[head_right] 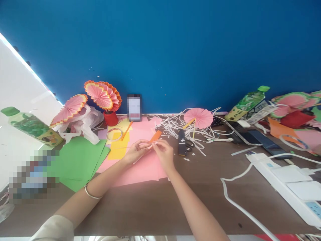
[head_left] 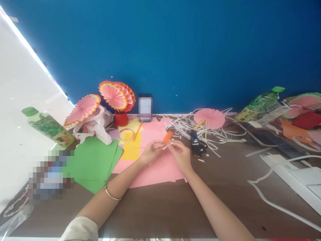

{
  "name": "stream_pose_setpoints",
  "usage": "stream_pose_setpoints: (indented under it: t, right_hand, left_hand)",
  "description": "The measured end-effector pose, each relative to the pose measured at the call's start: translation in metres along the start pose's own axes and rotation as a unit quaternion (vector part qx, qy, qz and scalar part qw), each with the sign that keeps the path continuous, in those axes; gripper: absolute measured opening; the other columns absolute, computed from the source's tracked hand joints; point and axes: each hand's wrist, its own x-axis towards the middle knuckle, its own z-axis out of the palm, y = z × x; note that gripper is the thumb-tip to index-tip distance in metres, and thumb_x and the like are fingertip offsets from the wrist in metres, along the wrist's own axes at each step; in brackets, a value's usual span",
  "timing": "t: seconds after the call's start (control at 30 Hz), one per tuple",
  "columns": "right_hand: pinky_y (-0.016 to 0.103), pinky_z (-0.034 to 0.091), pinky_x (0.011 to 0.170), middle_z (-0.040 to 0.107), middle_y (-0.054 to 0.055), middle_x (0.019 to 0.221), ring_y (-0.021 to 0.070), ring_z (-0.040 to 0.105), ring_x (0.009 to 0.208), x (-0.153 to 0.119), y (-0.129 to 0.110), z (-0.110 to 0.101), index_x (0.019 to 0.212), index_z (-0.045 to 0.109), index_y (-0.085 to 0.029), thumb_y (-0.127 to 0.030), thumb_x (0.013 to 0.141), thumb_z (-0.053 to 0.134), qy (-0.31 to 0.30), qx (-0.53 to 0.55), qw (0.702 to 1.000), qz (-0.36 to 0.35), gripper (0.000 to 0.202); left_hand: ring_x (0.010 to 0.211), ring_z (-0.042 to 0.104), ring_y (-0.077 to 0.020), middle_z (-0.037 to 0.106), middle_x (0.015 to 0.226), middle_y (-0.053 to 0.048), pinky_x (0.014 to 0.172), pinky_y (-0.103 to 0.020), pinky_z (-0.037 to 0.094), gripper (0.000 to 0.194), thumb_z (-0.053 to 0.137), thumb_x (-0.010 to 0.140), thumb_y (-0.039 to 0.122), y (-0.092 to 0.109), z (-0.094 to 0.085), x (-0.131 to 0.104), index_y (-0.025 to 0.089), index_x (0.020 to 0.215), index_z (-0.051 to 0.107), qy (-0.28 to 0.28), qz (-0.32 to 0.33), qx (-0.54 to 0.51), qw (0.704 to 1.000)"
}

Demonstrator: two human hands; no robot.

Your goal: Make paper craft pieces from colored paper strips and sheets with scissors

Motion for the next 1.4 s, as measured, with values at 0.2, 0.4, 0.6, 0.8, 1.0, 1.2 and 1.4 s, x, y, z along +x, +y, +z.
stream_pose_setpoints:
  t: [0.2, 0.4, 0.6, 0.8, 1.0, 1.2, 1.4]
  right_hand:
    - [0.035, 0.051, 0.074, 0.062, 0.005, 0.082, 0.0191, 0.060, 0.078, 0.002, 0.004, 0.000, 0.073, 0.066, -0.019, -0.029, 0.066, 0.068, 0.006, -0.009, 1.000, 0.000, 0.013]
    - [0.035, 0.050, 0.075, 0.060, 0.005, 0.083, 0.0188, 0.059, 0.081, -0.001, 0.004, 0.001, 0.073, 0.066, -0.020, -0.028, 0.069, 0.066, -0.017, -0.047, 0.998, -0.040, 0.009]
    - [0.035, 0.051, 0.075, 0.061, 0.002, 0.080, 0.0163, 0.060, 0.073, 0.001, 0.001, 0.003, 0.088, 0.060, -0.019, -0.027, 0.059, 0.074, 0.004, 0.079, 0.995, 0.067, 0.033]
    - [0.035, 0.050, 0.079, 0.062, 0.003, 0.088, 0.0178, 0.061, 0.082, 0.005, 0.010, 0.000, 0.086, 0.060, -0.020, -0.027, 0.053, 0.077, 0.019, 0.144, 0.981, 0.126, 0.038]
    - [0.035, 0.049, 0.080, 0.062, 0.002, 0.083, 0.0181, 0.061, 0.084, 0.006, 0.009, -0.002, 0.082, 0.061, -0.020, -0.026, 0.053, 0.078, 0.048, 0.161, 0.976, 0.141, 0.034]
    - [0.037, 0.049, 0.079, 0.065, 0.004, 0.081, 0.0193, 0.063, 0.081, 0.005, 0.008, -0.003, 0.078, 0.062, -0.018, -0.031, 0.060, 0.073, 0.049, 0.124, 0.984, 0.115, 0.024]
    - [0.039, 0.048, 0.081, 0.064, 0.003, 0.079, 0.0196, 0.064, 0.080, 0.010, 0.017, -0.007, 0.078, 0.059, -0.018, -0.037, 0.070, 0.064, 0.081, 0.186, 0.972, 0.115, 0.021]
  left_hand:
    - [0.092, 0.061, -0.0183, 0.067, 0.091, -0.008, 0.089, -0.035, 0.040, 0.033, 0.074, 0.061, 0.025, 0.000, -0.001, 0.000, 0.015, 0.087, 0.055, 0.002, -0.010, 0.006, 1.000]
    - [0.084, 0.063, -0.0163, 0.068, 0.086, -0.007, 0.085, -0.033, 0.043, 0.034, 0.074, 0.060, 0.025, -0.002, -0.001, 0.000, 0.015, 0.086, 0.055, 0.016, 0.005, 0.016, 1.000]
    - [0.079, 0.064, -0.0156, 0.069, 0.082, -0.006, 0.083, -0.033, 0.045, 0.032, 0.075, 0.058, 0.024, -0.003, -0.001, 0.002, 0.014, 0.082, 0.055, 0.033, -0.003, 0.017, 0.999]
    - [0.073, 0.064, -0.0141, 0.069, 0.078, -0.005, 0.077, -0.030, 0.046, 0.031, 0.075, 0.057, 0.022, -0.002, 0.000, 0.000, 0.014, 0.081, 0.056, 0.034, -0.006, 0.019, 0.999]
    - [0.074, 0.064, -0.0147, 0.069, 0.079, -0.005, 0.077, -0.030, 0.045, 0.031, 0.075, 0.057, 0.020, -0.004, 0.000, 0.001, 0.014, 0.080, 0.056, 0.032, -0.004, 0.014, 0.999]
    - [0.068, 0.064, -0.0143, 0.066, 0.075, -0.004, 0.072, -0.030, 0.047, 0.029, 0.074, 0.057, 0.023, -0.006, -0.001, 0.001, 0.014, 0.078, 0.055, 0.046, 0.017, 0.061, 0.997]
    - [0.067, 0.064, -0.0156, 0.063, 0.071, -0.002, 0.072, -0.033, 0.049, 0.026, 0.073, 0.056, 0.023, 0.013, -0.001, 0.006, 0.015, 0.073, 0.056, 0.144, 0.037, 0.100, 0.984]
